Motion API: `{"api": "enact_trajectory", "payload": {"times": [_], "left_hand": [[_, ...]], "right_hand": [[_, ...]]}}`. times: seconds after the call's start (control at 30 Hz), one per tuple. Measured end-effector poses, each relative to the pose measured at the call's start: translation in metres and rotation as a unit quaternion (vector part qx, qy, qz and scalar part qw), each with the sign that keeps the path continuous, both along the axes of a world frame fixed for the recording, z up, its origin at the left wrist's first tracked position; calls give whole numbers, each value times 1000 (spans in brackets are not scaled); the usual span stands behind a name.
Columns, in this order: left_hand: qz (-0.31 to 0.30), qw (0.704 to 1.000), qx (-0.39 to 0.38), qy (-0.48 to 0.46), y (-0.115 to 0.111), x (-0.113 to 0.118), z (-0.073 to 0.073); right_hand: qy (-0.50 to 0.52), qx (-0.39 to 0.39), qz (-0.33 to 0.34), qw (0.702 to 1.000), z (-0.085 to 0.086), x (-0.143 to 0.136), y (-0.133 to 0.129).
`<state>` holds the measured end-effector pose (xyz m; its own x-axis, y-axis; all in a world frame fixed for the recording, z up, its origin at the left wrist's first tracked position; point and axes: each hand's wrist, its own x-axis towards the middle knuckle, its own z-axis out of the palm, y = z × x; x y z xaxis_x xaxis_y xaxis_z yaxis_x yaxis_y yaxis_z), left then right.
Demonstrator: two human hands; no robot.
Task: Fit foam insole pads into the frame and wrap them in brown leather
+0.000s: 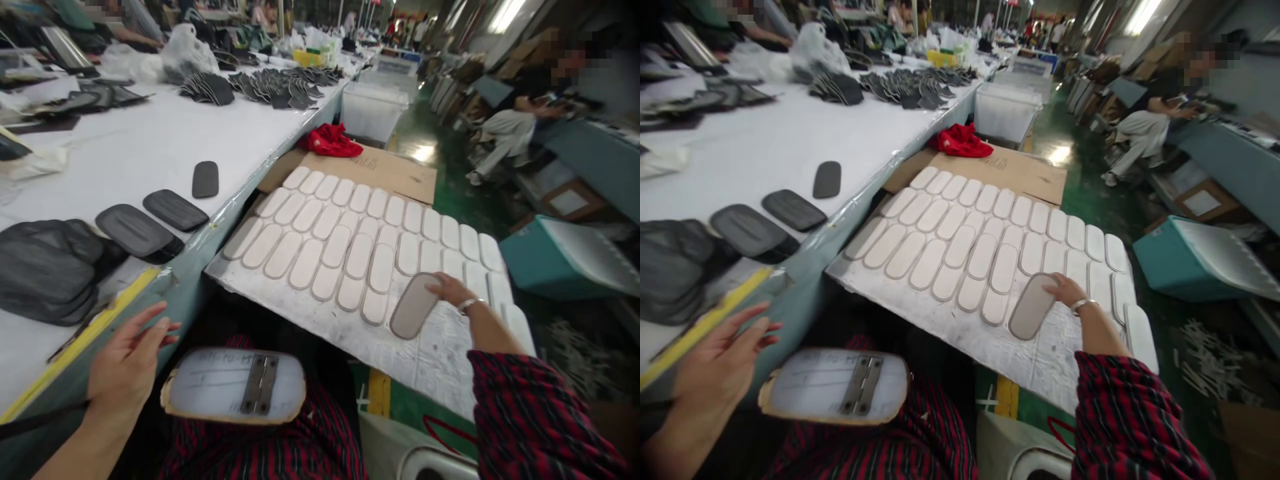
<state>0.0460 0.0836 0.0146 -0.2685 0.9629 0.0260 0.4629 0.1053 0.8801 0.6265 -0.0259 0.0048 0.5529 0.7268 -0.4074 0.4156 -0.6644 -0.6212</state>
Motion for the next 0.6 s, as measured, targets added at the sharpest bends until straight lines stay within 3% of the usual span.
{"api": "enact_trajectory", "payload": {"times": [0.1, 0.17, 0.23, 0.3, 0.37, 0.43, 0.47, 0.53, 0.6], "left_hand": [[0, 995, -8, -96, -7, -11, 10], [-22, 997, 4, -70, -19, -14, 26], [-95, 994, -2, -47, -40, -11, 45], [-214, 973, -21, -89, -67, -2, 61], [-348, 911, -29, -220, -96, 10, 67], [-406, 851, -70, -324, -119, 20, 65], [-409, 836, -104, -351, -127, 23, 62], [-360, 835, -181, -374, -136, 18, 57], [-265, 854, -238, -380, -135, 3, 53]], "right_hand": [[-7, 19, 3, 1000, 48, -6, -40], [-18, 33, 8, 999, 80, -22, -65], [16, 97, 14, 995, 104, -59, -80], [100, 218, -21, 971, 117, -116, -85], [186, 305, -49, 933, 118, -187, -82], [266, 341, -61, 900, 111, -258, -79], [318, 323, -49, 890, 105, -289, -78], [405, 284, -31, 869, 94, -330, -78], [506, 233, 21, 830, 84, -343, -76]]}}
